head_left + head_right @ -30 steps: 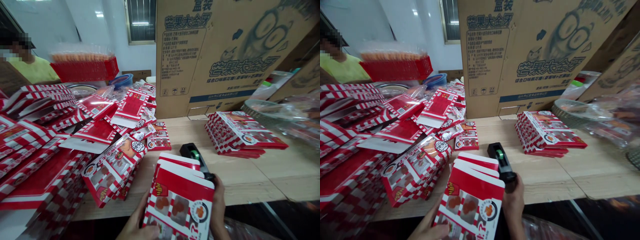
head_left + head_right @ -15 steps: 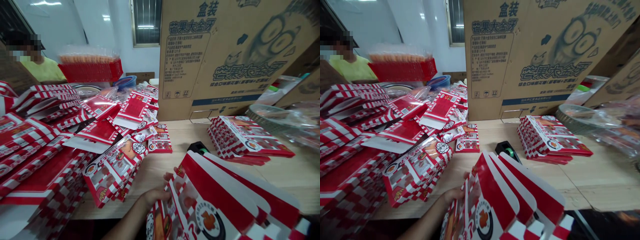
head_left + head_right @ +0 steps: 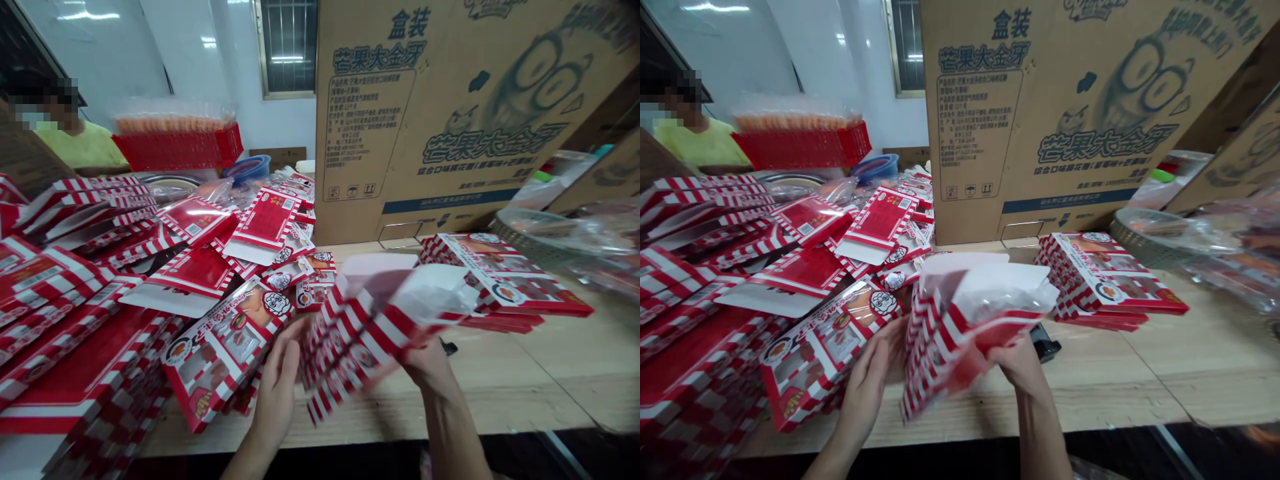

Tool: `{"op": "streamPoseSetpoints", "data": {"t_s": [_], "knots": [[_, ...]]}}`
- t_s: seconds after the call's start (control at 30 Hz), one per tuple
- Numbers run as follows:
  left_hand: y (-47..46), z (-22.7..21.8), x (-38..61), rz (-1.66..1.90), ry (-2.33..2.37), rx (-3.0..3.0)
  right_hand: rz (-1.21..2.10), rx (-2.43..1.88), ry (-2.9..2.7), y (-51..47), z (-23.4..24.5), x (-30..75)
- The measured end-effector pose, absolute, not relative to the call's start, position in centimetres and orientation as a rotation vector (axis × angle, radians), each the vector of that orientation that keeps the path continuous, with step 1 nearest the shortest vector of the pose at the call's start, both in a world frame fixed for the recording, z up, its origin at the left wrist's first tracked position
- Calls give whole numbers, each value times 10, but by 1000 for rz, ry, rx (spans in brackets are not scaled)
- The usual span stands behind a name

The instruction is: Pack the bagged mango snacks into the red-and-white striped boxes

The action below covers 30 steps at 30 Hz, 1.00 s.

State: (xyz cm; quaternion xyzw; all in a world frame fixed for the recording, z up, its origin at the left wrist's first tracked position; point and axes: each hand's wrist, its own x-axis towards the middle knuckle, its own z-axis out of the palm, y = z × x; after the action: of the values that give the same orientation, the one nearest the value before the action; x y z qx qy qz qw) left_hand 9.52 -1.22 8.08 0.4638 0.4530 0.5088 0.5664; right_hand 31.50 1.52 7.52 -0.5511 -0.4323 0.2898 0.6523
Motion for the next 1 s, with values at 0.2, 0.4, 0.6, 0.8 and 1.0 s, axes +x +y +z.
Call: {"op": "streamPoseSetpoints", "data": {"t_s": [0.2,0.4,0.6,0.8,1.0], "knots": [[-17,44,116,1220,1276,1437,844,-1179,-1133,40,69,283],[-10,40,116,1274,1295,1557,754,-1177,-1097,15,45,269],[-19,26,105,1596,1361,1544,410,-1178,-1082,-25,43,258],[-19,42,91,1714,1273,1544,207,-1039,-1227,-35,70,260],[-16,85,80,1584,1084,1417,747,-932,-1120,-39,103,272]]}}
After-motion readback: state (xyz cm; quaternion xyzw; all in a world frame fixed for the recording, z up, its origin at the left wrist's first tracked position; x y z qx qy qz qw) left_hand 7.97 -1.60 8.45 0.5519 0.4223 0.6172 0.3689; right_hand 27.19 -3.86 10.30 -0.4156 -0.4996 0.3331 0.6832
